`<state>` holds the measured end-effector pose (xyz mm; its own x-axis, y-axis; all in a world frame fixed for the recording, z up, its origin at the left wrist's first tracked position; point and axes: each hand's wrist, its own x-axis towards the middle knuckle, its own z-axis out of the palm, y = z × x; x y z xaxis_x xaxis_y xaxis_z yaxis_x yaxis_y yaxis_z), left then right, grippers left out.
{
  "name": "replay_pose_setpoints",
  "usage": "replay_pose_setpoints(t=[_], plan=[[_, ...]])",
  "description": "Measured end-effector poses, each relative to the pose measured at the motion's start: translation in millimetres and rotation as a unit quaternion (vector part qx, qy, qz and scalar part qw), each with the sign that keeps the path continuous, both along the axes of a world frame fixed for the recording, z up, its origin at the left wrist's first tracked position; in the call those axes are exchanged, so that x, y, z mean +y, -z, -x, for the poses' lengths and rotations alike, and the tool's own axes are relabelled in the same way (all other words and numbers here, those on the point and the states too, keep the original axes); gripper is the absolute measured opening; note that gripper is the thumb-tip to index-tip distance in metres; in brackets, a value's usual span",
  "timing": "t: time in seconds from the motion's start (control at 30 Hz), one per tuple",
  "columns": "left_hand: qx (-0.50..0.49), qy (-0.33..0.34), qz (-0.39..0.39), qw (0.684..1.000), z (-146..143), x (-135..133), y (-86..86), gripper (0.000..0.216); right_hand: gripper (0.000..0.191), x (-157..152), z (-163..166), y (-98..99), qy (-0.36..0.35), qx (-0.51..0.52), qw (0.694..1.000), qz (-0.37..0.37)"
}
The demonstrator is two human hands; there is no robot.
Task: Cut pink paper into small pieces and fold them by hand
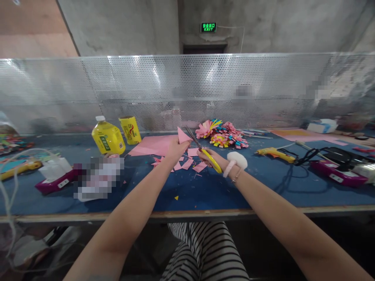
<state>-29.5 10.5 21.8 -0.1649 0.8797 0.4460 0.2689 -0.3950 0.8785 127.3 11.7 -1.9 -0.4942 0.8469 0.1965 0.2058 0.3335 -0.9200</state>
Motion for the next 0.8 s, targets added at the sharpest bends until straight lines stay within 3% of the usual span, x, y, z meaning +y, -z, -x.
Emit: replay_pose_setpoints(t=[0.2, 0.8], plan=[[-0.011, -0.015, -0.003, 1.000, 1, -1, -3.5, 0.022, 0.037, -1, -2, -1.3, -0.025, -0.005, 1.000, 0.014], [0.019, 0.034, -0.022, 0.999, 11, -1, -8.5, 0.017, 0.034, -5, -4, -1.5, -0.037, -0.026, 0.999, 0.024]])
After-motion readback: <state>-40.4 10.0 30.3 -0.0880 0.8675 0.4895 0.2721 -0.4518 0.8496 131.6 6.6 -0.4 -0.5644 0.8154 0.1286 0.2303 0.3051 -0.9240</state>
